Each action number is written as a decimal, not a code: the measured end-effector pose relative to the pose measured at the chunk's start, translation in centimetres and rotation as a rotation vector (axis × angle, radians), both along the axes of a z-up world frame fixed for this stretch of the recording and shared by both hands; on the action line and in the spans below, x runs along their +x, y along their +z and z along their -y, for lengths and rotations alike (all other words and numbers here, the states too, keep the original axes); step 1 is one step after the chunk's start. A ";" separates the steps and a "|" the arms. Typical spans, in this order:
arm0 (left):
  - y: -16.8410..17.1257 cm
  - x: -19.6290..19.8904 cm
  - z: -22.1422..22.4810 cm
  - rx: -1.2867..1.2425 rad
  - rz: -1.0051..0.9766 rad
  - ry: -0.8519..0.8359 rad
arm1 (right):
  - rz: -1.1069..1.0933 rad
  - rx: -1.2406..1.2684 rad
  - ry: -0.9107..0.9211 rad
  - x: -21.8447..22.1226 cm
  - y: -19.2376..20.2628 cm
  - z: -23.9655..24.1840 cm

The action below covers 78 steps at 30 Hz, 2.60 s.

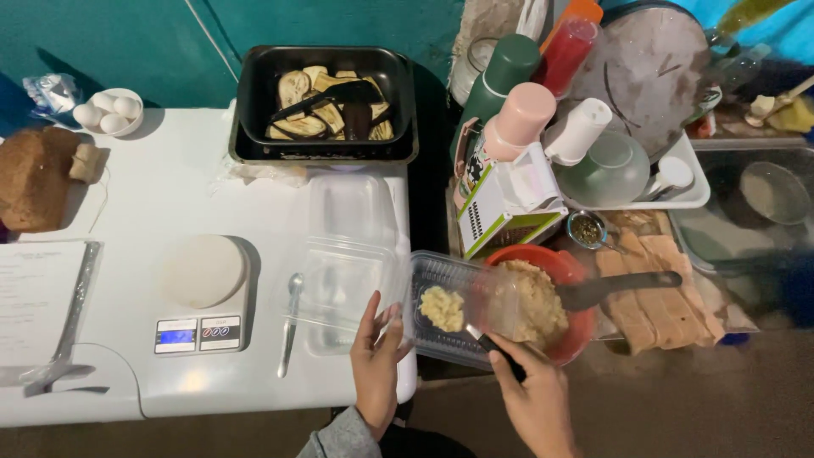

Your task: Packaging mashed food into plastic containers and weighing them using a digital scale.

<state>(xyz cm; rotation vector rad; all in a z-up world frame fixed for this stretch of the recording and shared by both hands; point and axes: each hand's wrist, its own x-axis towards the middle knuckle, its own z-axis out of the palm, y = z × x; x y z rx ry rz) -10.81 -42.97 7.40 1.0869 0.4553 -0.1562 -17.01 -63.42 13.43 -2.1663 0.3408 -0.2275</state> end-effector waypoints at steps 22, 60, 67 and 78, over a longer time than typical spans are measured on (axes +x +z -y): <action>2.8 -0.9 -2.4 0.032 -0.022 -0.009 | 0.362 -0.566 0.144 -0.9 -0.2 -3.6; 3.1 1.8 -4.2 0.027 -0.025 0.010 | 0.013 -0.140 -0.437 -1.1 -4.3 10.7; 2.3 1.6 -5.8 0.035 0.023 0.058 | 0.016 -0.854 -0.274 1.7 -12.2 10.8; 3.5 1.8 -6.7 0.080 -0.047 0.095 | -0.196 -0.347 -0.311 3.5 -17.4 13.6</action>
